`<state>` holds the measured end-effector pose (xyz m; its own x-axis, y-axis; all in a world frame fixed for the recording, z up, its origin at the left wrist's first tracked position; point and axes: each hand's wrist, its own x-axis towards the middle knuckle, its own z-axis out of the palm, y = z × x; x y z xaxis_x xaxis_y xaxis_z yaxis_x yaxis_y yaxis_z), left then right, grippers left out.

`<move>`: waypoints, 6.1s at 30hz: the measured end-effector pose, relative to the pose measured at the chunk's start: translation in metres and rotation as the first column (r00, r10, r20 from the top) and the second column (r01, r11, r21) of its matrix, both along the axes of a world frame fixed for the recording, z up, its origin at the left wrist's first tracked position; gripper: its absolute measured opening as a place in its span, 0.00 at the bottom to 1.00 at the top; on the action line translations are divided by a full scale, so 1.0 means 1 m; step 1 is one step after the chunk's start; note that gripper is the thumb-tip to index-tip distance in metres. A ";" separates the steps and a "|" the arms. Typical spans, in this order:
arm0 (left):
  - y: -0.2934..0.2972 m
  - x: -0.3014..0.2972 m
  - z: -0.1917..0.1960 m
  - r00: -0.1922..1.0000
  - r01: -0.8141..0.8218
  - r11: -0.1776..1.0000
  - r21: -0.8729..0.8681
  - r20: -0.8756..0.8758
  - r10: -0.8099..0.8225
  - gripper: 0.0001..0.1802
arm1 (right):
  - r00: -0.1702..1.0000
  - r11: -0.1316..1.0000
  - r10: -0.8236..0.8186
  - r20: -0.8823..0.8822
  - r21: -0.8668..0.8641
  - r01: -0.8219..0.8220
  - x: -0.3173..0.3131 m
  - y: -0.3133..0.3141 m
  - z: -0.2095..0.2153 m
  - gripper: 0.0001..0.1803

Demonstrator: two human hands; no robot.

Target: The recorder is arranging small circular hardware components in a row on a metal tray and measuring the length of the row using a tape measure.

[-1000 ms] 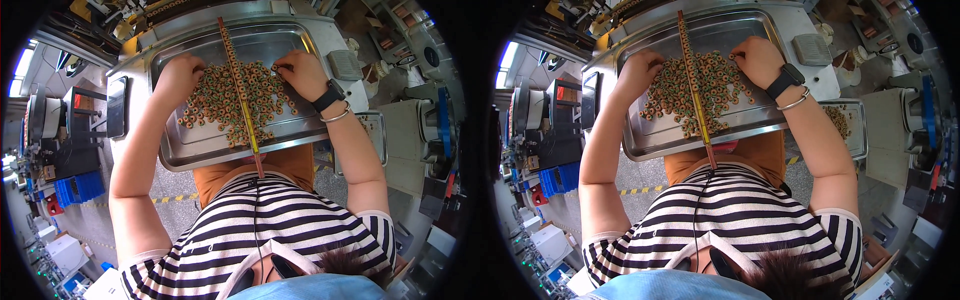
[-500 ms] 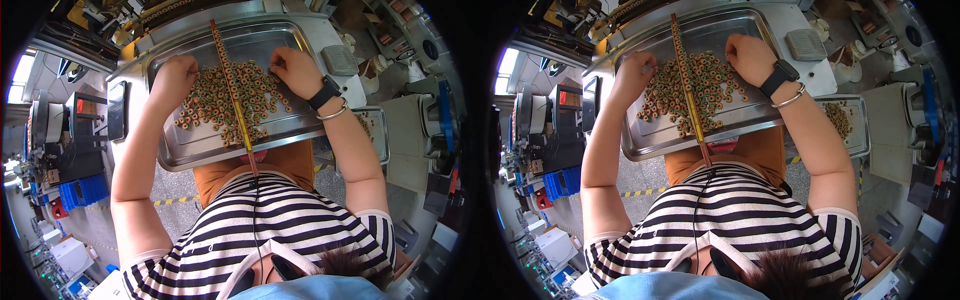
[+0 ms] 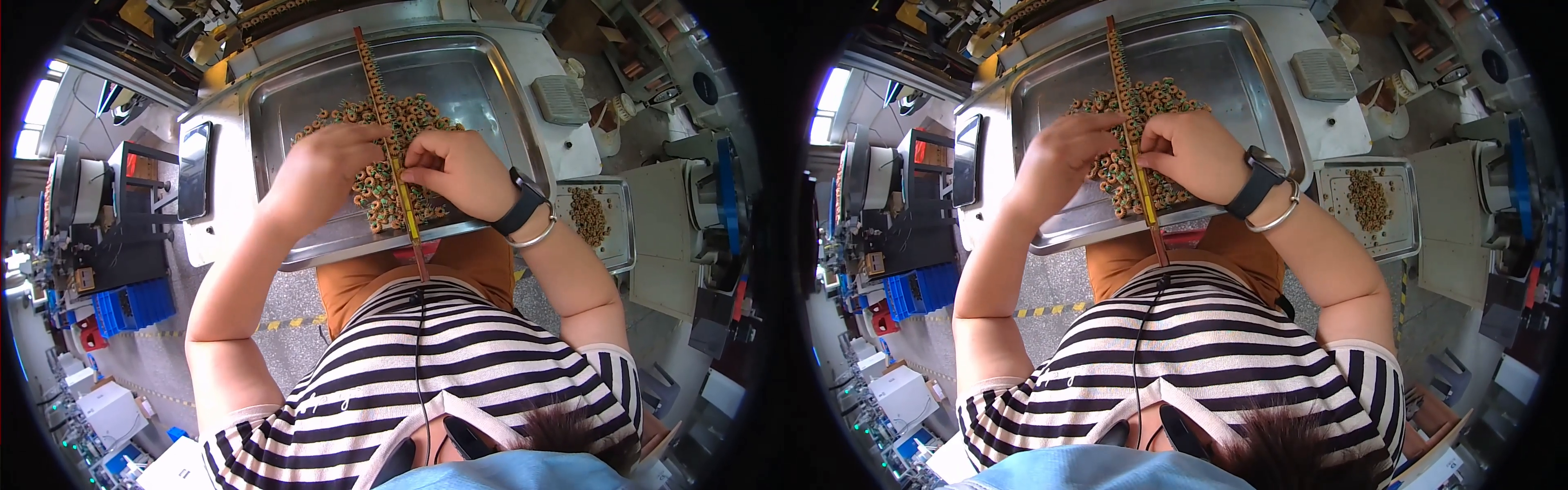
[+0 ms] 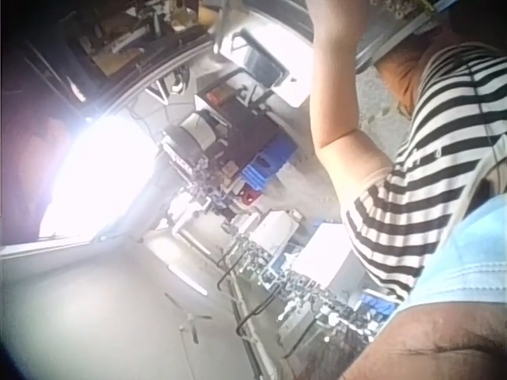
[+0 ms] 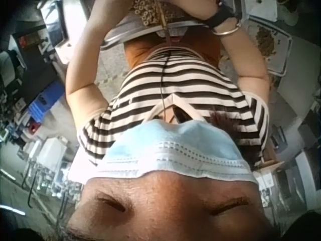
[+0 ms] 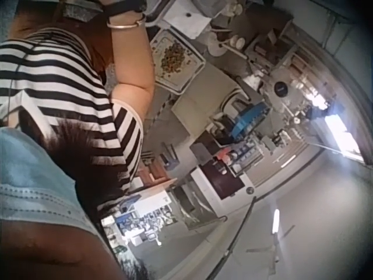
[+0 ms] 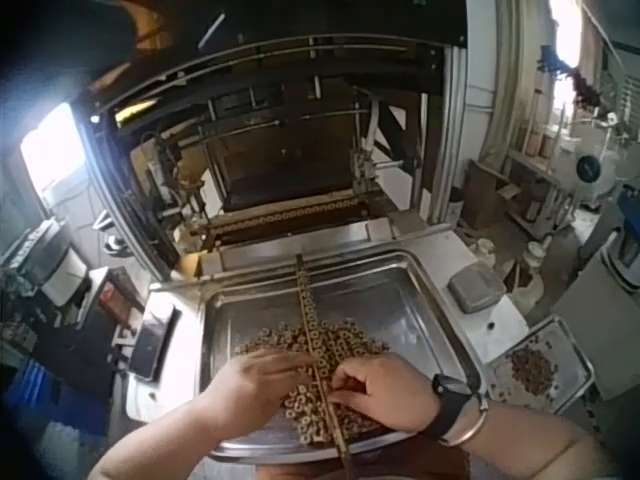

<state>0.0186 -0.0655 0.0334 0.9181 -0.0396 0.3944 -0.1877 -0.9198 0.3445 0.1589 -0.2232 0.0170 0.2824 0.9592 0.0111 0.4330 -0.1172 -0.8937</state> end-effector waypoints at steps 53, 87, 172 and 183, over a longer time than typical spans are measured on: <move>-0.037 -0.012 -0.024 0.992 -0.129 0.975 -0.181 -0.031 0.126 0.22 | 0.870 0.963 -0.087 0.485 0.263 -0.051 -0.007 -0.004 -0.005 0.07; -0.007 -0.003 -0.002 0.989 -0.134 0.979 -0.152 0.036 0.141 0.09 | 0.992 0.999 0.033 -0.121 0.018 -0.031 -0.011 -0.018 0.010 0.07; -0.023 -0.020 0.000 0.994 0.101 0.995 0.008 0.030 -0.102 0.11 | 0.999 1.000 0.012 0.030 0.016 -0.013 -0.026 -0.039 0.004 0.07; -0.058 -0.038 -0.028 0.997 0.009 0.996 0.091 0.080 -0.016 0.11 | 0.940 0.984 -0.041 0.338 0.176 -0.020 -0.034 -0.033 -0.005 0.05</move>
